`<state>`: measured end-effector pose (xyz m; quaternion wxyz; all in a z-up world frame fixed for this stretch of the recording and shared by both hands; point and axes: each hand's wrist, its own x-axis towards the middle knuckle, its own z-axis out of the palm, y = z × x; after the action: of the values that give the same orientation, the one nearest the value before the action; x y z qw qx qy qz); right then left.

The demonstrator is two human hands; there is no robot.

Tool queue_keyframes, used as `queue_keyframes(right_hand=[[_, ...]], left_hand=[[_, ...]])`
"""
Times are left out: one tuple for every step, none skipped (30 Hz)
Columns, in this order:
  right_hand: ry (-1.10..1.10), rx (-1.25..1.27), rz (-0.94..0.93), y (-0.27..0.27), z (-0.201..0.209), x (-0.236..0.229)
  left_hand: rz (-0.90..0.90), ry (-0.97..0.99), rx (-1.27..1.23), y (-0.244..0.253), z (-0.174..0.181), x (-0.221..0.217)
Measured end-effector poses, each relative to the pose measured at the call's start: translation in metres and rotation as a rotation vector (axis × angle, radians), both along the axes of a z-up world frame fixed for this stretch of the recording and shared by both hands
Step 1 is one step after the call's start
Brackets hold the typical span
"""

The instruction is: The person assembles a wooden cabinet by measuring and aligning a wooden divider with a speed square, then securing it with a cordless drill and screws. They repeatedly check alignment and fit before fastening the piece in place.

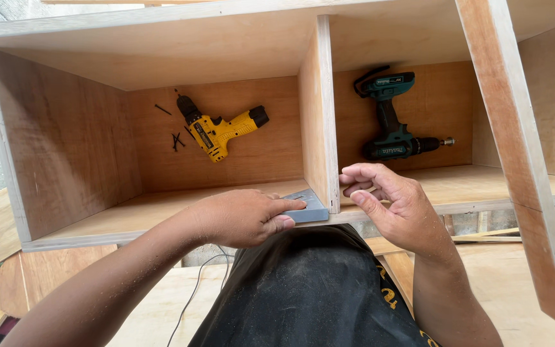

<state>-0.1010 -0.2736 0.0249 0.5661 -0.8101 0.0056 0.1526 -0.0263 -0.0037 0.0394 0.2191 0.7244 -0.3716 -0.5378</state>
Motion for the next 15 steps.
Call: queue_keyframes(right_hand=[[0.008, 0.001, 0.006, 0.000, 0.000, 0.001], [0.014, 0.003, 0.006, 0.001, 0.002, 0.003], [0.014, -0.024, 0.013, 0.002, 0.003, 0.005], [0.016, -0.052, 0.022, 0.003, 0.005, 0.007], [0.024, -0.050, 0.022, 0.005, 0.006, 0.008], [0.047, -0.090, 0.035, 0.007, 0.007, 0.010], [0.070, -0.129, 0.047, 0.010, 0.008, 0.012], [0.078, -0.127, 0.049, 0.010, 0.007, 0.013], [0.088, -0.143, 0.043, 0.010, 0.007, 0.015], [0.097, -0.161, 0.038, 0.010, 0.006, 0.017], [0.104, -0.161, 0.040, 0.010, 0.006, 0.016], [0.097, -0.187, 0.049, 0.011, 0.006, 0.015], [0.089, -0.213, 0.058, 0.011, 0.007, 0.013], [0.099, -0.212, 0.062, 0.010, 0.005, 0.013], [0.102, -0.234, 0.048, 0.010, 0.003, 0.012]], left_hand=[[0.011, 0.023, -0.008, 0.000, 0.001, 0.001], [0.010, 0.030, -0.006, 0.000, -0.004, 0.001], [0.004, 0.042, -0.020, 0.001, -0.010, 0.001], [0.000, 0.057, -0.035, 0.000, -0.015, 0.000], [0.000, 0.065, -0.034, 0.000, -0.018, 0.000], [-0.017, 0.055, -0.018, -0.001, -0.021, 0.000], [-0.034, 0.044, -0.003, -0.001, -0.023, 0.000], [-0.032, 0.053, -0.001, -0.001, -0.023, -0.001], [-0.038, 0.052, -0.006, -0.001, -0.024, -0.001], [-0.044, 0.051, -0.013, -0.001, -0.025, -0.001], [-0.042, 0.059, -0.013, 0.000, -0.027, -0.003], [0.021, 0.027, -0.080, 0.002, -0.029, -0.006], [0.085, -0.005, -0.145, 0.004, -0.032, -0.009], [0.089, 0.005, -0.145, 0.004, -0.030, -0.009], [0.091, 0.002, -0.127, 0.004, -0.028, -0.008]])
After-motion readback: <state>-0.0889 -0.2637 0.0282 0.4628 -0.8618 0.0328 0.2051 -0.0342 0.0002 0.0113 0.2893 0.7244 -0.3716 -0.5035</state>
